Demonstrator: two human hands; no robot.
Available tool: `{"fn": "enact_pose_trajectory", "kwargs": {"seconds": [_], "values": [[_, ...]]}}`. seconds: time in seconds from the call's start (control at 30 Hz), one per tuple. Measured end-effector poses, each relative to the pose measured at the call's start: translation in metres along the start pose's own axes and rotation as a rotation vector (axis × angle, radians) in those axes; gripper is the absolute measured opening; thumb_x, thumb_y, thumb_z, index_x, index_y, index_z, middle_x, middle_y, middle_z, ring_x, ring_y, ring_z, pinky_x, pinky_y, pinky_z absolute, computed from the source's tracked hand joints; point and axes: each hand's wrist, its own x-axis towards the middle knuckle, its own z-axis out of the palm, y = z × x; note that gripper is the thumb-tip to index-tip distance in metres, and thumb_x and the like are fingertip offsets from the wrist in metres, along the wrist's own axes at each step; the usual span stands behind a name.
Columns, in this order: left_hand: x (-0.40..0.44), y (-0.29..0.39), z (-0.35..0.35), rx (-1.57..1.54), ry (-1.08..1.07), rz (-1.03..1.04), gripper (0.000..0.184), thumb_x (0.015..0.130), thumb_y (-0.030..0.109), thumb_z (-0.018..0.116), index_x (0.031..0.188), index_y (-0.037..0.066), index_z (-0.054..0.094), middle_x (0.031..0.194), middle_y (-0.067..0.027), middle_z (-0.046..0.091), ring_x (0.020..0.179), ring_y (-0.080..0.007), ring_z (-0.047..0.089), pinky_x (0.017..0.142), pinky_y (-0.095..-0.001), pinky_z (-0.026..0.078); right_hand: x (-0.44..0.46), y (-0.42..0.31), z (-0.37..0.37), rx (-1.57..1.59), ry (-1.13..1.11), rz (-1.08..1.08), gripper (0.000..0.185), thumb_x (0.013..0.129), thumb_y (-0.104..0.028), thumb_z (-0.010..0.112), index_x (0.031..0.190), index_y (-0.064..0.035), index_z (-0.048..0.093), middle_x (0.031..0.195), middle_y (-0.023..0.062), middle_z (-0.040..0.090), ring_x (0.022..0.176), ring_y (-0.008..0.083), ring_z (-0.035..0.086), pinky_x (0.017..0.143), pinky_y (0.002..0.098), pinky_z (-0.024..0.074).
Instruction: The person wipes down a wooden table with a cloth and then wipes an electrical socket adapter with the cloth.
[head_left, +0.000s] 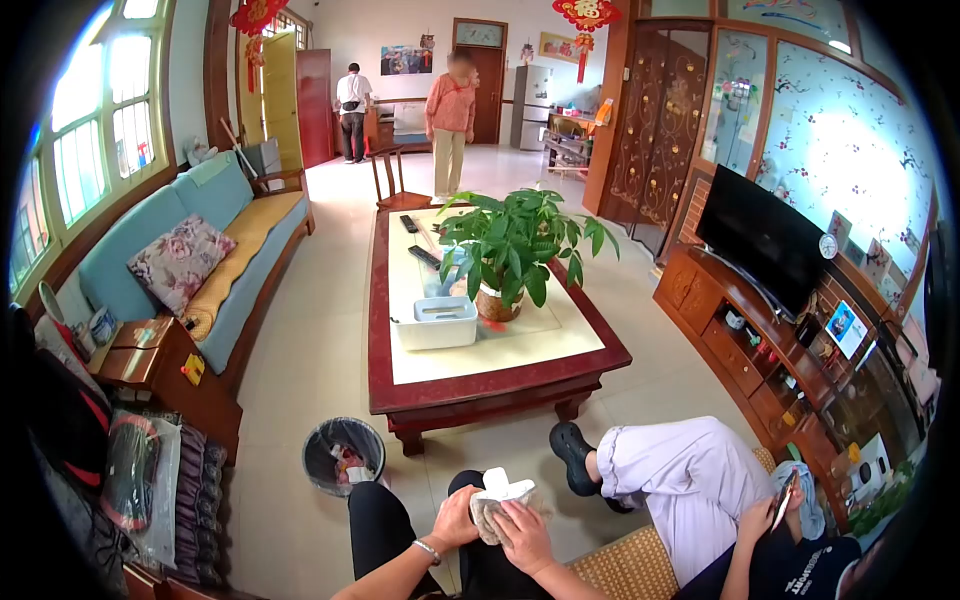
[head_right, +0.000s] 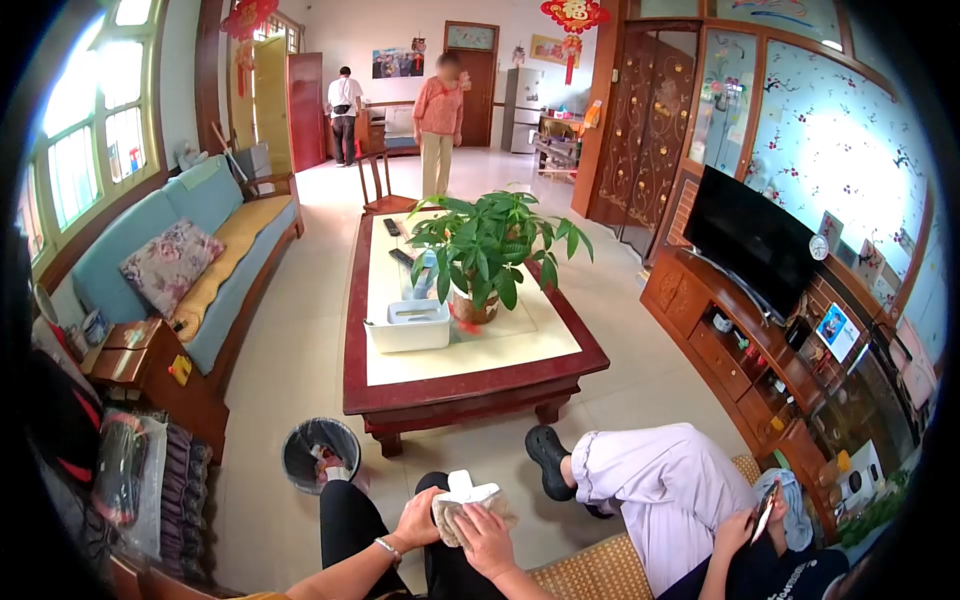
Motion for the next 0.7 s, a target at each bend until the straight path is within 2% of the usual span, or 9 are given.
{"fn": "enact_pose_trajectory", "kwargs": {"seconds": [0.07, 0.13, 0.7], "values": [[0.0, -0.007, 0.003, -0.015, 0.011, 0.017, 0.048, 0.069, 0.025, 0.073, 0.109, 0.008, 0.053, 0.106, -0.0136, 0.059, 0.108, -0.0325, 0.054, 0.092, -0.0415, 0.042, 0.001, 0.0, -0.001, -0.006, 0.007, -0.004, 0.041, 0.077, -0.017, 0.063, 0.118, -0.0154, 0.061, 0.13, 0.0066, 0.054, 0.122, 0.0238, 0.05, 0.102, 0.043, 0.0358], [-0.001, -0.014, 0.006, -0.008, -0.051, -0.035, 0.061, 0.066, 0.032, 0.077, 0.116, 0.008, 0.052, 0.114, -0.0155, 0.057, 0.113, -0.0338, 0.052, 0.095, -0.0421, 0.041, 0.001, 0.0, -0.002, 0.01, -0.006, -0.014, 0.042, 0.077, -0.017, 0.063, 0.119, -0.0155, 0.061, 0.13, 0.0066, 0.054, 0.122, 0.024, 0.05, 0.102, 0.0431, 0.0359], [-0.003, -0.017, 0.008, 0.004, -0.033, -0.026, 0.063, 0.066, 0.033, 0.077, 0.118, 0.008, 0.052, 0.116, -0.0149, 0.056, 0.115, -0.0331, 0.051, 0.097, -0.0421, 0.04, 0.0, -0.002, 0.001, 0.021, 0.005, 0.011, 0.041, 0.077, -0.016, 0.064, 0.117, -0.0143, 0.062, 0.13, 0.0069, 0.054, 0.123, 0.0246, 0.049, 0.102, 0.0434, 0.0352]]}}
